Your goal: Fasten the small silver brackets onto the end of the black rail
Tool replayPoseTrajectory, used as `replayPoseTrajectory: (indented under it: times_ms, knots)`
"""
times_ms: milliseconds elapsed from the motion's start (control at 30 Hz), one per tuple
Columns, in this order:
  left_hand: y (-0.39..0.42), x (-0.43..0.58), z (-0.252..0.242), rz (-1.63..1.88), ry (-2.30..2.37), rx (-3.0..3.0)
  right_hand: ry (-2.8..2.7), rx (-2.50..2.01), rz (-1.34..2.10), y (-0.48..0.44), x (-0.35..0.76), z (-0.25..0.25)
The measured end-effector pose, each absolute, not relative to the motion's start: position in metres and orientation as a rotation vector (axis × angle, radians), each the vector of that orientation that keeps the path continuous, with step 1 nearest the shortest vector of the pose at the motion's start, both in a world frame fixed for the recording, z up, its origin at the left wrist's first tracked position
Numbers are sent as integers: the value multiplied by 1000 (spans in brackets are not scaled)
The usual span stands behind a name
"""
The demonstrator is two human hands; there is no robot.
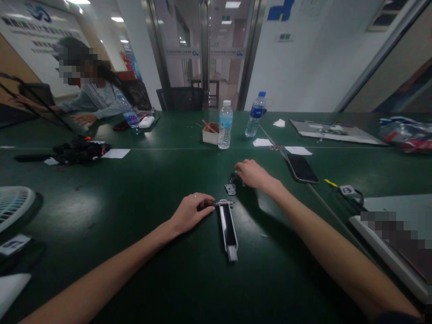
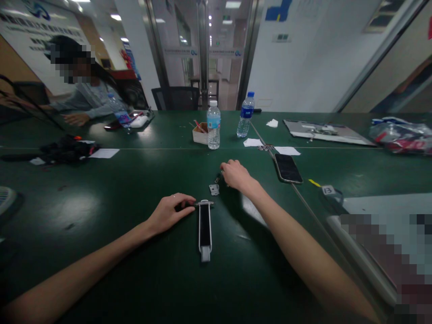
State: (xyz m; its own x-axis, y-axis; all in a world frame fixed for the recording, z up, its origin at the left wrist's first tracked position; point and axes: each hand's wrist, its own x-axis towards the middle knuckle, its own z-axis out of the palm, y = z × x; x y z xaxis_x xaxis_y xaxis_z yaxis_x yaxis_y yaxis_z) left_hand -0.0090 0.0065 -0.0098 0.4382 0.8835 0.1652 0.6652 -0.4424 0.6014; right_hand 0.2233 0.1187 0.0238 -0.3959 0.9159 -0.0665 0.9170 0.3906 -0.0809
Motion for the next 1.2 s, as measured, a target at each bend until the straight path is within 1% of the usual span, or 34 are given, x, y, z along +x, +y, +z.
replayPoseTrajectory:
  times_ms: [133,467,567,667,800,900,1100,1200]
  knots:
    - [6,-10,-10,646,1310,2228,2632,1685,-152,126,228,11]
    - [6,-10,-10,663,1303,2204,2580,1768,-127,126,224,8]
    - [6,-10,-12,729,1315,2208,2596,1777,-171,124,221,11]
    - [6,-11,-13,819,1325,2228,2686,1679,-394,118,215,21]
    - [4,-12,-13,967,1323,2252,2858,1412,-958,98,200,39]
    - [3,-12,-13,1048,1317,2255,2851,1235,-1212,80,188,50]
    - [2,-11,-12,1028,1310,2244,2777,1203,-1367,58,177,59]
    - [3,-11,-13,1024,1314,2227,2813,1184,-1336,55,178,58]
